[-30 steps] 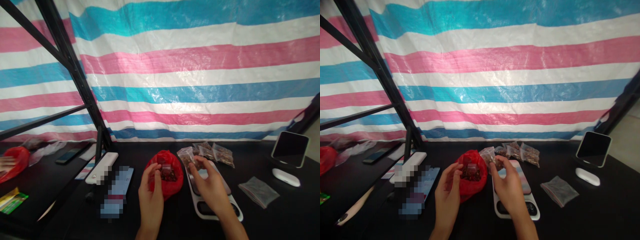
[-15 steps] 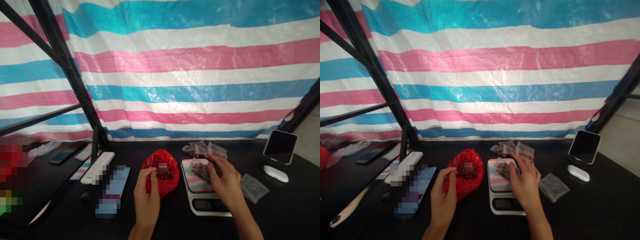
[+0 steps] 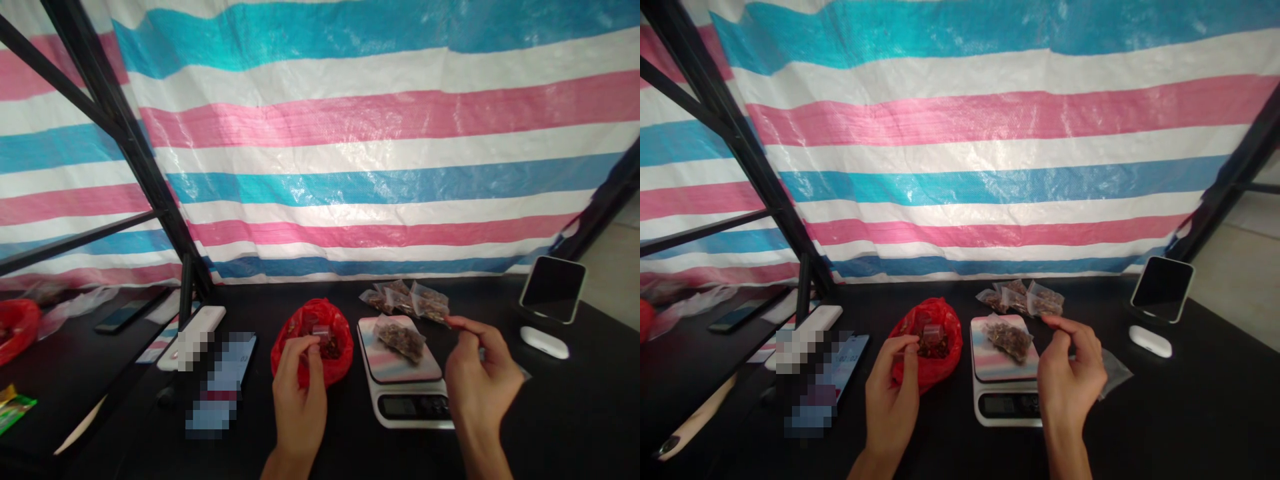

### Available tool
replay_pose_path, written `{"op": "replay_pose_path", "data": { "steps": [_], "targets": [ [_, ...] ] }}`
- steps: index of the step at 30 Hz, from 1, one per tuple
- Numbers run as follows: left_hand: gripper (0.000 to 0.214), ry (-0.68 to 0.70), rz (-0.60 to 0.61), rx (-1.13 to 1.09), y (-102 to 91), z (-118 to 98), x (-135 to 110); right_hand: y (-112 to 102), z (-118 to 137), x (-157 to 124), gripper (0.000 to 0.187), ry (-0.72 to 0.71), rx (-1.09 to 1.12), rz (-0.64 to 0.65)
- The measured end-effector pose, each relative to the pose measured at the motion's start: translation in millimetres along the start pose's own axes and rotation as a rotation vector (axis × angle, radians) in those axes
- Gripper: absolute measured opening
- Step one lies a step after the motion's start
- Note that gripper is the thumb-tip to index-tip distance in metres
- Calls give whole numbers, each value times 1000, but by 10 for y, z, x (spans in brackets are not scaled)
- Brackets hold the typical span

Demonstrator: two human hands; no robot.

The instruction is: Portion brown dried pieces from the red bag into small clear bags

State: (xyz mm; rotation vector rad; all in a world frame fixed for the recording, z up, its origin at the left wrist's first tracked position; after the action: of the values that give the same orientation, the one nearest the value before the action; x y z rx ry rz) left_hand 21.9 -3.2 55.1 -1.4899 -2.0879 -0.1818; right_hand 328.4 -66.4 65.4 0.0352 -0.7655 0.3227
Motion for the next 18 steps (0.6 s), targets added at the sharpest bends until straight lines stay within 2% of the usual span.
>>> {"op": "replay_pose_path", "data": {
  "steps": [7, 11, 16, 18],
  "targets": [
    [20, 34, 38, 8, 105, -48, -48, -29, 6, 0, 24, 1, 17, -19],
    [17, 63, 44, 17, 127, -62, -68, 75, -21, 20, 27, -28, -23, 93],
    [16, 84, 33, 13, 122, -73, -70, 188, -19, 24, 29, -132, -78, 201],
    [16, 92, 28, 7, 116, -85, -72, 293, -25, -27, 31, -185, -158, 302]
  ]
}}
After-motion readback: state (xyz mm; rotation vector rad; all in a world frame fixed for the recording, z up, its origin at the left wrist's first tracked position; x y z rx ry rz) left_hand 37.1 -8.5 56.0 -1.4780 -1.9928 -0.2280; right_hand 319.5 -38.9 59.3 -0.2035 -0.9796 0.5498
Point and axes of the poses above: each hand's wrist, its own x-axis towards the middle knuckle, its own y-axis out of the palm, z = x × y, the point moved 9 cm from there along x, towards the middle knuckle, and after that the axes turned 9 degrees about -y, right-handed, at the moved point
